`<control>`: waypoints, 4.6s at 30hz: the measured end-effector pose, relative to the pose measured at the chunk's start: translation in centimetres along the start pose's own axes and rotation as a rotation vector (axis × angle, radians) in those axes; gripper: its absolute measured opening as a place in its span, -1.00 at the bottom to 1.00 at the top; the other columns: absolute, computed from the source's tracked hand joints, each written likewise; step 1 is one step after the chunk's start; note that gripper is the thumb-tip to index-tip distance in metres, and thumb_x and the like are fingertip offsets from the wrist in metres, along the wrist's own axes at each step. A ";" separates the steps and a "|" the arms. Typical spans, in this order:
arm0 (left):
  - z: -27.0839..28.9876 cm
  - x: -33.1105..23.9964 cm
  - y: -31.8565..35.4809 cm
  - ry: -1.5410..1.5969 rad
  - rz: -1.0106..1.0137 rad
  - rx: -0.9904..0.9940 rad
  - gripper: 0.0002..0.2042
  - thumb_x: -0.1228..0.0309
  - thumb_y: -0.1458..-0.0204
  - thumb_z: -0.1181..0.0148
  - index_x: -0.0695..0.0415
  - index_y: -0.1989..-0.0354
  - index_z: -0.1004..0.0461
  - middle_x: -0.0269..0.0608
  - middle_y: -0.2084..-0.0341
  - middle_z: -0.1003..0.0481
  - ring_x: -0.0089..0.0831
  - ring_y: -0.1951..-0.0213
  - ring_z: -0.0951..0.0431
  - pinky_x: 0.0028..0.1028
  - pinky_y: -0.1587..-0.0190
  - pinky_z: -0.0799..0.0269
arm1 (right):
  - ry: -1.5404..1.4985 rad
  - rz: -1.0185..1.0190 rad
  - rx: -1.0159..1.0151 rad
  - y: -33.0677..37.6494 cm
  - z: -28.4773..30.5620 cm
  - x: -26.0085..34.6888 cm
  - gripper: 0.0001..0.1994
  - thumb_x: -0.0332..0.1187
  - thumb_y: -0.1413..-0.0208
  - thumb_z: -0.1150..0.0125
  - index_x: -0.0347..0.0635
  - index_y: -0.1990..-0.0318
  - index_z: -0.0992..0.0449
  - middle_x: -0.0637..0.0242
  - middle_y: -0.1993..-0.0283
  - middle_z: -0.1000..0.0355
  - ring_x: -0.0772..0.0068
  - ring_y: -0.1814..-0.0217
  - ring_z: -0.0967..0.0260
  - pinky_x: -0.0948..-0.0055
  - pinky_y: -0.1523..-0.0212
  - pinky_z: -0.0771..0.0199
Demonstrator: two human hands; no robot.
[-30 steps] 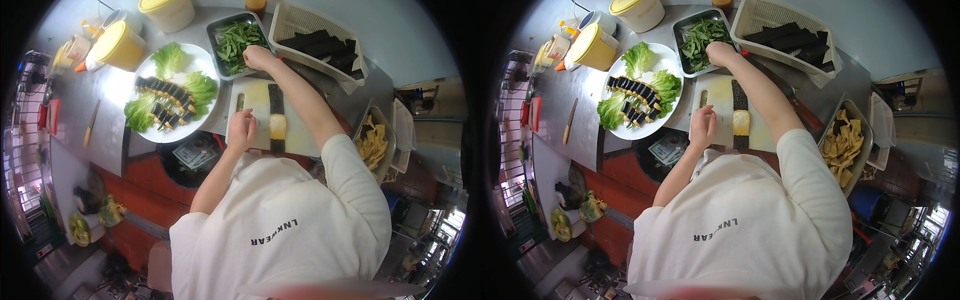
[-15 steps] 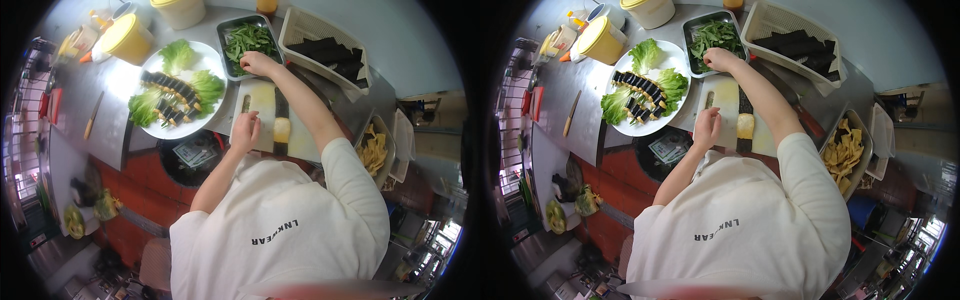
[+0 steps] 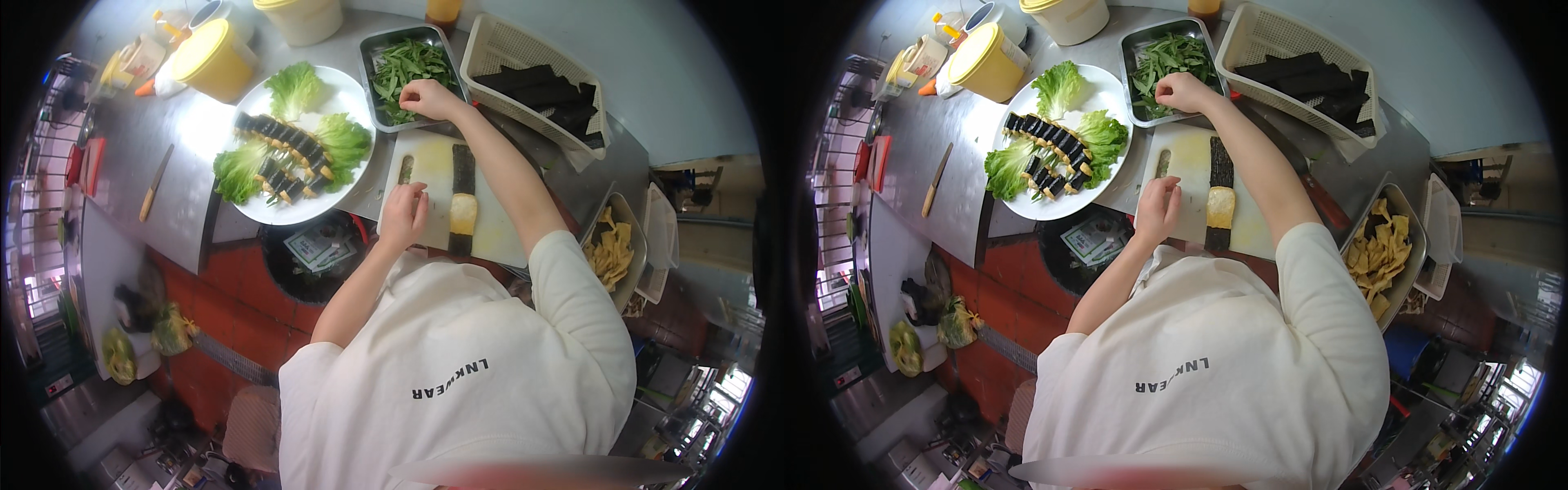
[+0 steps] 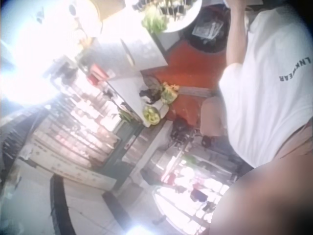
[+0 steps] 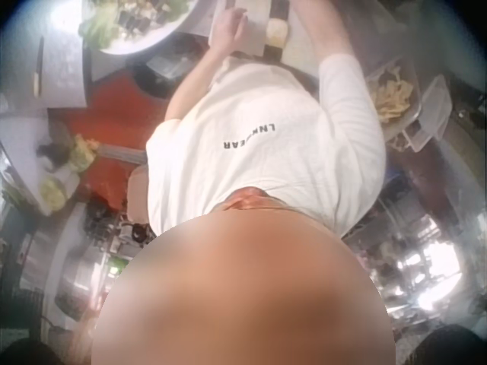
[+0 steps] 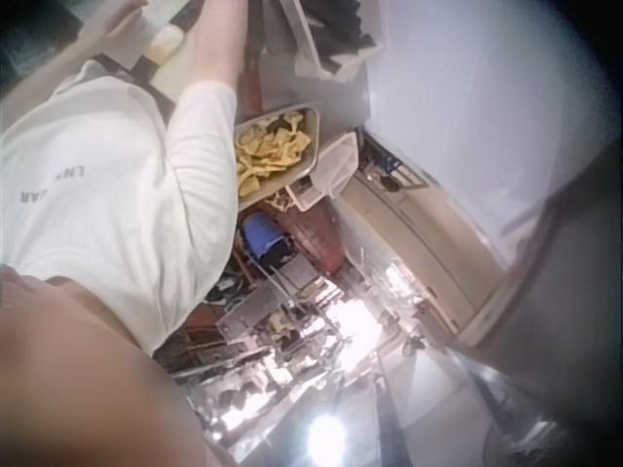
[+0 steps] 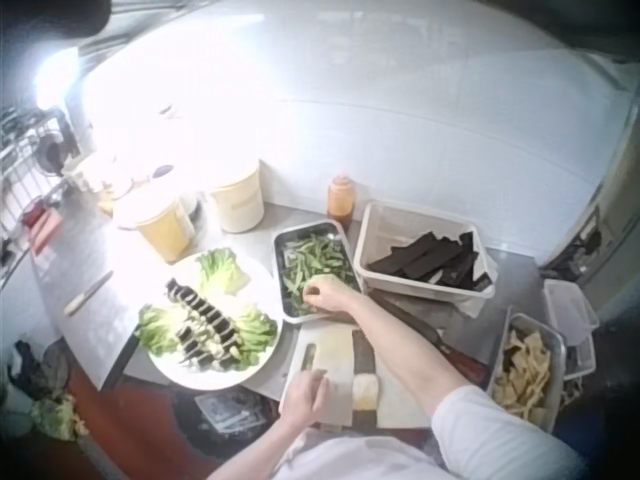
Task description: The person assembles sushi rolls by placing a sheet of nori on a cutting board, adding a slice of egg omelet and a green vegetable, then rolling the nori around the fillings. The finished rolls are placed on a plate with lettuce.
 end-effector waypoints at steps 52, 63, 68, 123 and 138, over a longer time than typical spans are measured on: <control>-4.5 -0.7 -0.2 1.276 0.823 0.123 -0.72 0.28 -0.17 -0.06 0.06 -0.02 -0.42 -0.46 0.09 -0.43 -0.56 0.01 -0.33 -0.41 -0.06 -0.13 | -1.316 -0.260 -0.494 20.9 -3.9 2.6 -0.91 -0.51 -0.07 -0.23 -0.27 0.28 -0.47 0.30 0.25 -0.49 0.55 0.25 -0.45 0.56 0.23 -0.47; -1.1 -1.0 -0.5 0.597 0.425 0.015 -0.66 0.45 -0.05 -0.12 0.14 -0.04 -0.43 -0.23 0.05 -0.43 -0.34 -0.03 -0.37 -0.33 -0.07 -0.24 | -0.859 -0.438 -0.395 24.0 -4.1 -0.1 -0.95 -0.56 -0.01 -0.22 -0.26 0.35 -0.49 0.32 0.34 -0.49 0.56 0.32 -0.44 0.54 0.26 -0.46; -2.7 -5.2 0.4 -0.115 -0.337 0.234 -0.75 0.56 0.11 -0.24 0.12 0.19 -0.57 -0.19 0.19 -0.49 -0.21 0.14 -0.47 -0.33 0.06 -0.34 | -0.454 -0.513 -0.544 26.3 -6.0 -0.6 -0.95 -0.51 0.06 -0.26 -0.29 0.44 -0.53 0.26 0.40 -0.50 0.50 0.40 -0.46 0.52 0.37 -0.45; -3.7 -5.0 1.4 -0.347 -0.364 0.426 -0.61 0.16 0.20 -0.30 -0.05 0.12 -0.59 -0.18 0.14 -0.38 -0.21 0.02 -0.33 -0.20 -0.08 -0.07 | -0.184 -0.066 -0.198 28.9 -5.4 2.8 -0.92 -0.41 0.16 -0.24 -0.20 0.48 -0.55 0.31 0.45 -0.44 0.24 0.28 -0.37 0.33 0.12 -0.35; -3.9 -4.8 2.0 -0.384 -0.352 0.333 -0.59 0.07 0.18 -0.34 -0.06 0.13 -0.60 -0.22 0.16 -0.39 -0.27 0.07 -0.35 -0.22 -0.05 -0.07 | -0.065 -0.073 -0.208 28.9 -5.8 3.5 -0.89 -0.33 0.20 -0.31 -0.13 0.50 -0.55 0.34 0.44 -0.43 0.25 0.23 -0.37 0.30 0.13 -0.35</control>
Point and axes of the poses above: each hand's wrist, its own y-axis away from the middle knuckle, its own z-axis out of the back of the hand, x = y × z, the point moved 7 cm from there along -y, towards the middle knuckle
